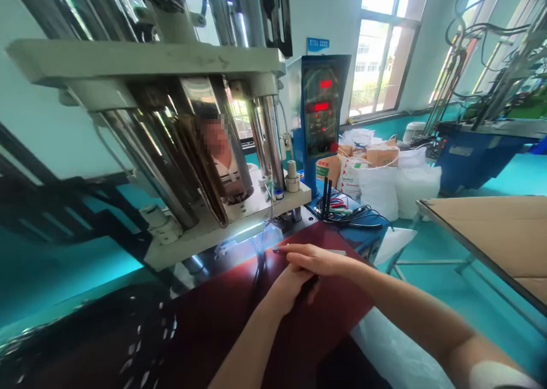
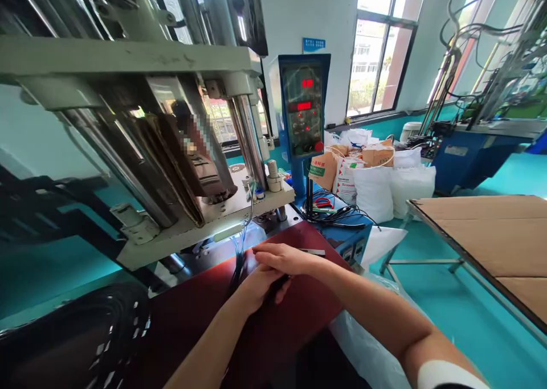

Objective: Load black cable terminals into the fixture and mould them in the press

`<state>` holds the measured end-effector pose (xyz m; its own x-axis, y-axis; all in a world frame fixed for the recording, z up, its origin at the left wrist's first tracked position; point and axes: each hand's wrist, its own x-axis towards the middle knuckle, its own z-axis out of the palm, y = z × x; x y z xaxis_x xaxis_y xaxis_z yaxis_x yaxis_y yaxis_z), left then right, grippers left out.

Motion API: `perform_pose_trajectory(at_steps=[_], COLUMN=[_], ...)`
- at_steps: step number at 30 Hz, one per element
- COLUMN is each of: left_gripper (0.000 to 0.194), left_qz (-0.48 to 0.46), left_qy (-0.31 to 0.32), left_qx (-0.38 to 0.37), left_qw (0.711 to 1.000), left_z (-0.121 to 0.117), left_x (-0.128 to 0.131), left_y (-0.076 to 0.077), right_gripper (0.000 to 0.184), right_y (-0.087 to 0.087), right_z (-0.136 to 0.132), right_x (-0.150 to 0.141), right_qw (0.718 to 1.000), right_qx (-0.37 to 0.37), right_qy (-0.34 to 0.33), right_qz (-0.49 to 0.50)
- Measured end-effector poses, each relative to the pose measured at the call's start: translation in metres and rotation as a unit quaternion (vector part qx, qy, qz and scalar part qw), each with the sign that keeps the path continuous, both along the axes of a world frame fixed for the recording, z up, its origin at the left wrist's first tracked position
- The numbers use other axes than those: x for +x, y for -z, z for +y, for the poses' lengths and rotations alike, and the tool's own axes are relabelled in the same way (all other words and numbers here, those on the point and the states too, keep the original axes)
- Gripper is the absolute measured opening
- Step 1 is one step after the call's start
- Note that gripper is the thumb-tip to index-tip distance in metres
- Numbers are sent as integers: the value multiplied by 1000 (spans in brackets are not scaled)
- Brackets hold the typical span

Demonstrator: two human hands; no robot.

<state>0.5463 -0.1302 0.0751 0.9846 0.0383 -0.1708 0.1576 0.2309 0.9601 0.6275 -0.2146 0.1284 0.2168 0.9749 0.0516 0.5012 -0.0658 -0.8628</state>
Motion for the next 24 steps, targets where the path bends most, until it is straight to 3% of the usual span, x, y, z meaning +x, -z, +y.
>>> perform_pose_trajectory(at_steps=[4, 6, 9, 11, 16, 21, 24], left_gripper=[29, 30, 32, 32, 32, 33, 33], left_qz=[33, 37, 48, 53, 33, 44, 63], left_qy=[-28, -36, -38, -37, -78, -49, -36], left_qx=[-9, -32, -66, -67, -34, -57, -23], left_qw=[999, 998, 996, 996, 996, 996, 997], left_z=[-1, 1, 4, 4, 4, 5, 1], left_x=[-1, -2, -3, -3, -3, -9, -10], left_y=[15, 15, 14, 14, 19, 21, 20], right_gripper=[51, 47, 43, 37, 25, 6, 8], right_y=[23, 36, 56, 68, 81, 78, 83], right_z=[-9, -17, -34, -44, -58, -82, -94], right_x=[18, 35, 55, 56, 43, 46, 37], right_qw=[1000, 992, 934, 907, 898, 929, 944], right_qx=[6, -18, -110, -154, -190, -194, -192], right_qy=[7, 62, 162, 189, 206, 201, 215], right_qz=[-12, -112, -298, -344, -339, -242, -158])
